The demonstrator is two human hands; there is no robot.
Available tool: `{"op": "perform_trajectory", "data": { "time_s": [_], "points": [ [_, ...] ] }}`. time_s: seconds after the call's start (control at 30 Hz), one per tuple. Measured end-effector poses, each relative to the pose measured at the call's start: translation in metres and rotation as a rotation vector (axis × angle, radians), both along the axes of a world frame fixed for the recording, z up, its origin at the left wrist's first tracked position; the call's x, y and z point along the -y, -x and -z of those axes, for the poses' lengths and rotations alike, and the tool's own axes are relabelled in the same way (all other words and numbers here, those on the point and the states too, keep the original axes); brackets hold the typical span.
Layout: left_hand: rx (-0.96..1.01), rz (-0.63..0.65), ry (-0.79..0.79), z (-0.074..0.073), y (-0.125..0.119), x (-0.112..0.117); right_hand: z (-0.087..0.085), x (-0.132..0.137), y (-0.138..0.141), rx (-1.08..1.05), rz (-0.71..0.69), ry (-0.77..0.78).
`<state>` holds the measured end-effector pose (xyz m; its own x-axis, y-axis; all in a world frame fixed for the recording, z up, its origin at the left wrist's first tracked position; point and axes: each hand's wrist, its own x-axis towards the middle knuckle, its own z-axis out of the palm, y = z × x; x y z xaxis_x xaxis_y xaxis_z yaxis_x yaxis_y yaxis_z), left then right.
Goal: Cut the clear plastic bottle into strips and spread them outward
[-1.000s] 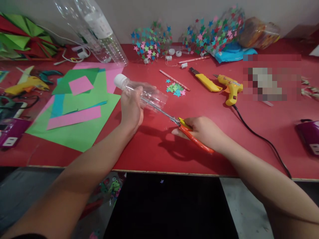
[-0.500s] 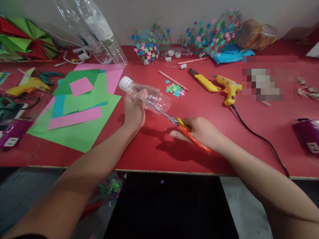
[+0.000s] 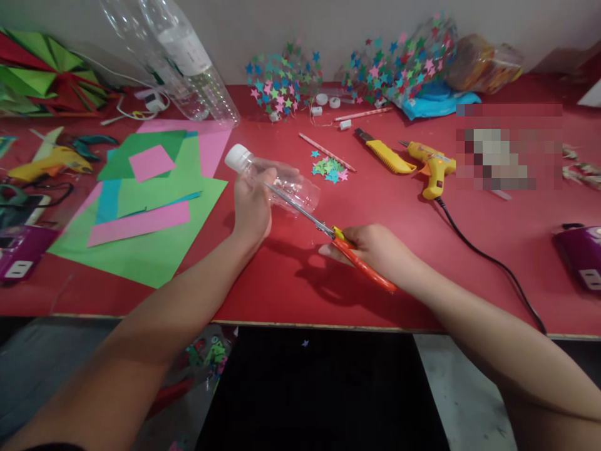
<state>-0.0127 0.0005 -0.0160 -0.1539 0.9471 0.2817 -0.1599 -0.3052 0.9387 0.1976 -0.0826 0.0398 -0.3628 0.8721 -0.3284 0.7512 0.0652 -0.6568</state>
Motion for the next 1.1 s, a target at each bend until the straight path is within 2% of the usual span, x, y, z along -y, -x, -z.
{"op": "perform_trajectory", "data": {
  "time_s": [0.27,0.4,0.73,0.93,1.1],
  "points": [
    [0.002,0.121,-0.167,-0.012,-0.007,0.01,0.001,-0.001,-0.002,-0.026,-0.039,-0.028],
    [-0.026,0.116,-0.128,-0.013,-0.008,0.013,0.0,-0.001,-0.001,-0.027,-0.017,-0.007],
    [-0.033,0.079,-0.078,-0.006,-0.006,0.008,-0.002,0.003,0.0,-0.065,0.003,0.024],
    [-0.01,0.127,-0.147,-0.011,-0.007,0.011,-0.004,0.001,0.0,-0.042,0.026,0.034],
    [-0.091,0.118,-0.151,-0.012,-0.007,0.013,-0.006,0.0,-0.001,-0.02,-0.014,-0.014]
  ]
}}
